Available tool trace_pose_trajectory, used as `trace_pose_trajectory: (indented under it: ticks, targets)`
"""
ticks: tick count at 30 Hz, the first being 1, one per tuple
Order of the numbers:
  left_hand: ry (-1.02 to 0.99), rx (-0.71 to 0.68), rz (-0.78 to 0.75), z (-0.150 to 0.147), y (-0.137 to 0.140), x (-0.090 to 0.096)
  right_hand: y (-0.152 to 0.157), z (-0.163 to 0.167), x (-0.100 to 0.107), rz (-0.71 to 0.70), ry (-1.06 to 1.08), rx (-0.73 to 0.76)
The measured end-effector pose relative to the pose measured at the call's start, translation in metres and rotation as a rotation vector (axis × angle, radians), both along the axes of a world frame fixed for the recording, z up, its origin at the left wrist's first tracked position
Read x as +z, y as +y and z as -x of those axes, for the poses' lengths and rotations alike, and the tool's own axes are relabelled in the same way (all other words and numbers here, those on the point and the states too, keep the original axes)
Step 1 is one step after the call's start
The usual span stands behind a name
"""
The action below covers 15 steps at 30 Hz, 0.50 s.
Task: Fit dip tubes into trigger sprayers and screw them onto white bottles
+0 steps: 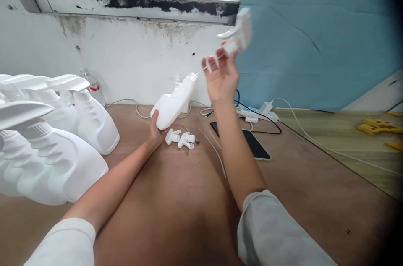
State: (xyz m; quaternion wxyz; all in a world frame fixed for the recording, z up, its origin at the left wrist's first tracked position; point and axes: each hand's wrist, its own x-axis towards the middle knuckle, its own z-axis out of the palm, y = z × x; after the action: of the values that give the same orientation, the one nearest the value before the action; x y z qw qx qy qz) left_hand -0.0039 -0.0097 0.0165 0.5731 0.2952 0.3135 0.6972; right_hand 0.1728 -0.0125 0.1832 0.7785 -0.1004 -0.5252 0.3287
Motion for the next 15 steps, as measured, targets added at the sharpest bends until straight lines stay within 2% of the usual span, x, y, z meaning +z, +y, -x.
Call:
trace_pose_trajectory:
  ticks: [5, 8, 11, 15]
  targets:
    - [0.077, 0.192, -0.091, 0.017, 0.028, -0.004, -0.041, -0.050, 0.033, -0.161, 0.278, -0.105]
    - [0.177, 0.283, -0.098, 0.023, 0.049, -0.007, -0.068, -0.070, 0.046, -0.268, 0.350, -0.110]
    - [0.336, 0.382, -0.054, 0.020, 0.073, -0.009, -0.088, -0.080, 0.054, -0.252, 0.381, -0.209]
    - [0.634, 0.484, 0.015, 0.010, 0.100, -0.007, -0.096, -0.084, 0.057, -0.189, 0.371, -0.328]
